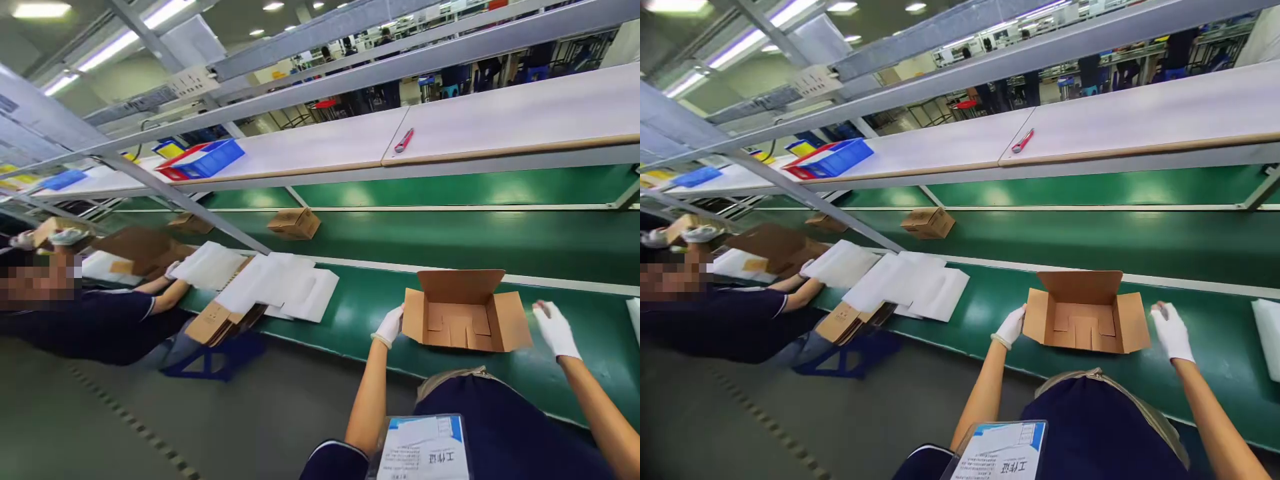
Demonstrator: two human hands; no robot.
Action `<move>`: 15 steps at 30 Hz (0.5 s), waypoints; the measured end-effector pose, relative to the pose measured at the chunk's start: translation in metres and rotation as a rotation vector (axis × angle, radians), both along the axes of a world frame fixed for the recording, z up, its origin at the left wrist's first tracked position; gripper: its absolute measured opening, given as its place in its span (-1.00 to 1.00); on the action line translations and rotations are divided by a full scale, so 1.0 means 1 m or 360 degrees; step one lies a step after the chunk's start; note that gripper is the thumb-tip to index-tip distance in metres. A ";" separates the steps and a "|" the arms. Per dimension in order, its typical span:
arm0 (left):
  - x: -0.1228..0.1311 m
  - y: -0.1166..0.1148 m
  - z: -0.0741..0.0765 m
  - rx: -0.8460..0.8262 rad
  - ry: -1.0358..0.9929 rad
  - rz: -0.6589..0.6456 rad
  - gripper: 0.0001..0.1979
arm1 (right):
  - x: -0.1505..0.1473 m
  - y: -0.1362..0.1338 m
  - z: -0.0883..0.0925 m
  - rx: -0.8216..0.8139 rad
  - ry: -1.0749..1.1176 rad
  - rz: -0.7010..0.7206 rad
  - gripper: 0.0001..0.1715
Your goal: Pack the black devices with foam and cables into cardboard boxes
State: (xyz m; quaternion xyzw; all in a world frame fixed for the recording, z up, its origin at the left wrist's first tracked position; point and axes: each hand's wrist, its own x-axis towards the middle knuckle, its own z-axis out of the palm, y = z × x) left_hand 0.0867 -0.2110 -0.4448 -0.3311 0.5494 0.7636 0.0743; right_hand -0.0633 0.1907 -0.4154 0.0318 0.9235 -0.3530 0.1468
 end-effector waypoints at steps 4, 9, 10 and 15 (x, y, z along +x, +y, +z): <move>-0.009 -0.007 0.017 -0.0248 0.0081 -0.0157 -0.38 | -0.034 -0.050 0.089 0.0021 0.0699 0.0266 -0.32; -0.015 0.003 0.019 -0.0614 -0.0123 -0.0308 -0.52 | -0.049 -0.137 0.135 0.0365 0.0864 0.1325 -0.42; -0.013 0.005 0.017 -0.0657 -0.0151 -0.0303 -0.56 | -0.049 -0.150 0.135 0.0524 0.0782 0.1438 -0.44; -0.004 0.009 0.010 -0.0785 -0.0231 -0.0255 -0.66 | -0.040 -0.177 0.122 0.1029 0.0545 0.1369 -0.63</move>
